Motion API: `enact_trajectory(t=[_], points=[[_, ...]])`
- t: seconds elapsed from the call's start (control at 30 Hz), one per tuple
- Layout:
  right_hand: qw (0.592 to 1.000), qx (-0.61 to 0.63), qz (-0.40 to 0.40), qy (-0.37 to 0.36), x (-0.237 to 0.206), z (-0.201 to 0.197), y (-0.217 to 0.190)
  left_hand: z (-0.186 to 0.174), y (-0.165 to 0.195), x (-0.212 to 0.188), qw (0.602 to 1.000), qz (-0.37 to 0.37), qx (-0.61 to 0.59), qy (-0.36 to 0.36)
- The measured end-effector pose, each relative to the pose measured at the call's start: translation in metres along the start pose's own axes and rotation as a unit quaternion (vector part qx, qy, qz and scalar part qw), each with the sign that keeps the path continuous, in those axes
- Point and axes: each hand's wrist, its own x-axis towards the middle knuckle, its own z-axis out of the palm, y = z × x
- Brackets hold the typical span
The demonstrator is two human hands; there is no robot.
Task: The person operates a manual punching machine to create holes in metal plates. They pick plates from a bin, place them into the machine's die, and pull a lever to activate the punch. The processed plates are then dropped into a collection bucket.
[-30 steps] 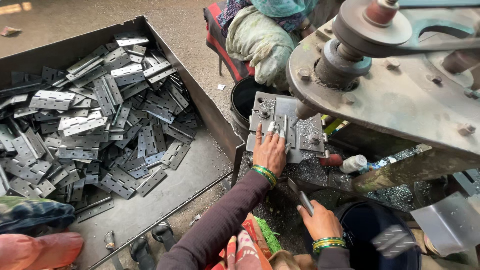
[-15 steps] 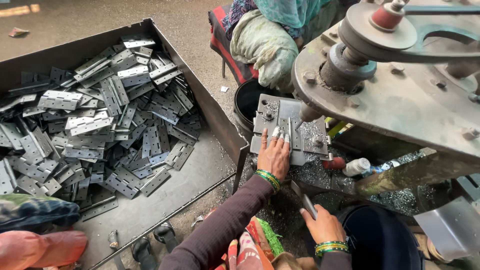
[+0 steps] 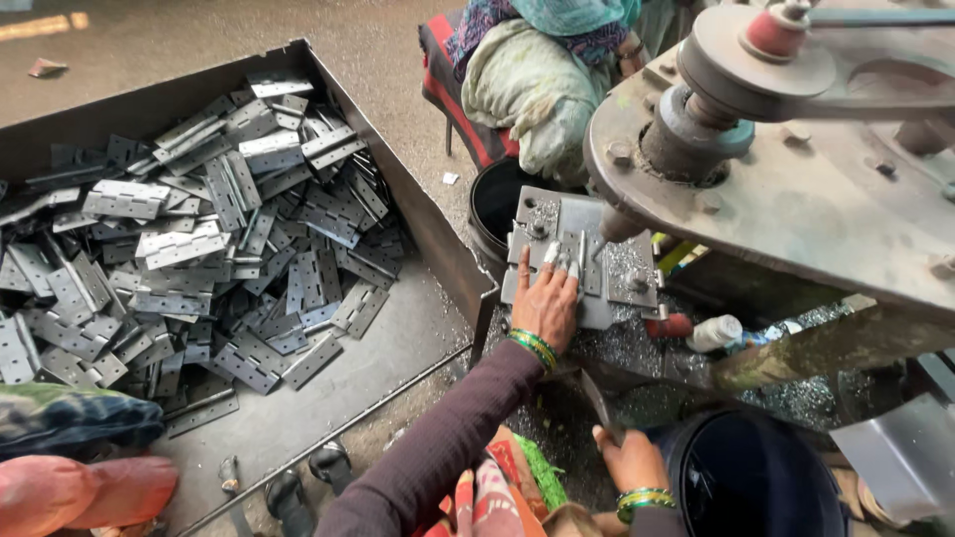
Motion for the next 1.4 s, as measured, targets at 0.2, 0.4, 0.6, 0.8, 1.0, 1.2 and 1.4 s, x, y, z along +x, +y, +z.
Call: enact_trajectory(t=[0.2, 0.4, 0.6, 0.8, 1.0, 1.2, 1.4], points=[[0.999, -0.023, 0.034, -0.034, -0.015, -0.039, -0.013, -0.001, -0.003, 0.02, 0.99, -0.037, -0.037, -0.132], [0.999, -0.004, 0.012, 0.034, -0.005, 0.044, 0.022, 0.003, -0.003, 0.017, 0.999, -0.027, -0.019, -0.017], [1.0, -0.018, -0.003, -0.021, 0.004, 0.013, 0.013, 0.019, -0.008, 0.023, 1.0, -0.022, 0.008, -0.006], [0.998, -0.025, 0.048, -0.044, -0.015, -0.038, -0.009, 0.026, -0.007, 0.045, 0.999, -0.036, -0.003, -0.014], [0.999, 0.031, 0.025, 0.016, -0.007, 0.048, 0.026, 0.024, -0.01, 0.052, 0.999, -0.025, 0.014, -0.041], [0.998, 0.057, 0.027, -0.009, -0.003, 0.039, 0.019, 0.02, -0.023, 0.05, 0.998, -0.024, -0.038, -0.049], [0.999, 0.01, 0.014, -0.034, -0.024, -0.046, -0.017, -0.008, -0.011, 0.018, 0.986, 0.001, 0.053, -0.159]])
